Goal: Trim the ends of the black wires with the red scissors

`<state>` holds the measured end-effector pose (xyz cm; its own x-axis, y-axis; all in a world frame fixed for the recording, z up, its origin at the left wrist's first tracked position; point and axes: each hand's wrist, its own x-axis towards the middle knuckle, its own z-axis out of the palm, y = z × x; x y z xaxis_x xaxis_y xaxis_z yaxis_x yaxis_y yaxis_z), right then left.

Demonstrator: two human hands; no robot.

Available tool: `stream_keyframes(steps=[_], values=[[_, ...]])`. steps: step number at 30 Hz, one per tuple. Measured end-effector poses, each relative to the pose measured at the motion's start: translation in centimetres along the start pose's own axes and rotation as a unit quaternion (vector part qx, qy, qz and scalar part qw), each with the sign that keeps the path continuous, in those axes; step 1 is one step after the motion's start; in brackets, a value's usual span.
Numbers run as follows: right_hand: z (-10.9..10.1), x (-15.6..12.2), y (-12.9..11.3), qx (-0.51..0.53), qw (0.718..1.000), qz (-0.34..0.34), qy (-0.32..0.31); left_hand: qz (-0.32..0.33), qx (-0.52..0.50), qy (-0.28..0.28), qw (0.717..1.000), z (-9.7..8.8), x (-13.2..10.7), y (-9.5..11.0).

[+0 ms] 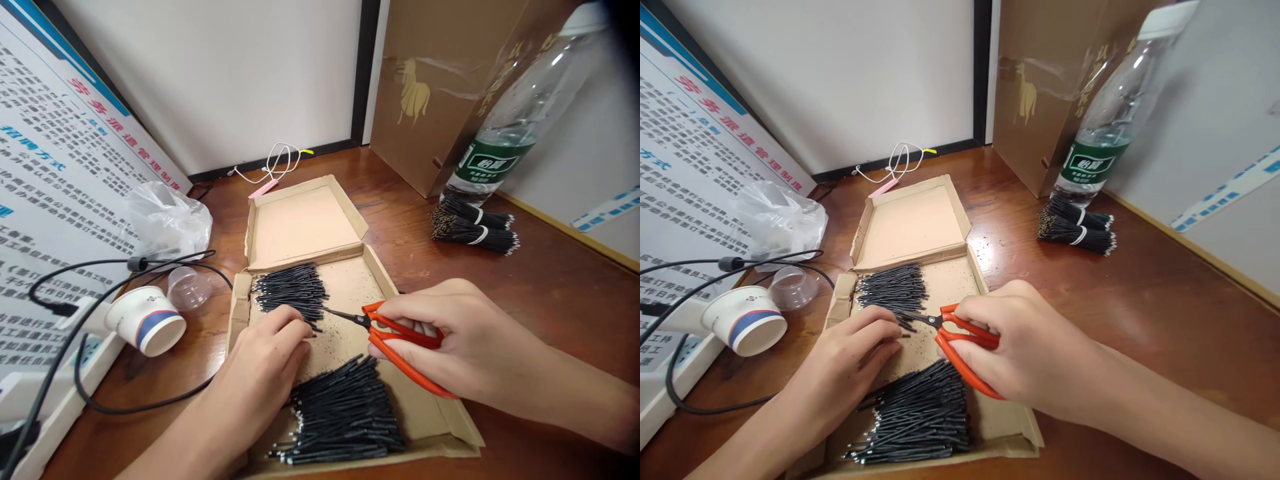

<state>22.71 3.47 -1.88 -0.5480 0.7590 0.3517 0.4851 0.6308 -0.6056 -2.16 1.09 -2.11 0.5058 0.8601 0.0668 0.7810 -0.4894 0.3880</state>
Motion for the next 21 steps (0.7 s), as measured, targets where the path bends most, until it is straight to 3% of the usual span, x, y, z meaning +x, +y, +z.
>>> stream_keyframes(steps=[7,10,16,21], values=[[-0.2,-0.1,0.0,-0.01,1.0,0.001,-0.016,0.012,-0.036,-0.001,0.999,-0.1,0.2,0.3],[-0.2,-0.1,0.0,-0.016,1.0,-0.003,-0.017,0.019,-0.041,-0.031,0.999,-0.3,0.2,0.6],[-0.2,0.0,-0.1,-0.011,1.0,0.002,-0.018,0.005,-0.089,-0.142,0.986,-0.9,-0.1,1.4],[-0.2,0.0,-0.2,-0.01,0.999,0.007,-0.032,-0.022,-0.12,-0.146,0.982,-0.8,-0.1,1.7]])
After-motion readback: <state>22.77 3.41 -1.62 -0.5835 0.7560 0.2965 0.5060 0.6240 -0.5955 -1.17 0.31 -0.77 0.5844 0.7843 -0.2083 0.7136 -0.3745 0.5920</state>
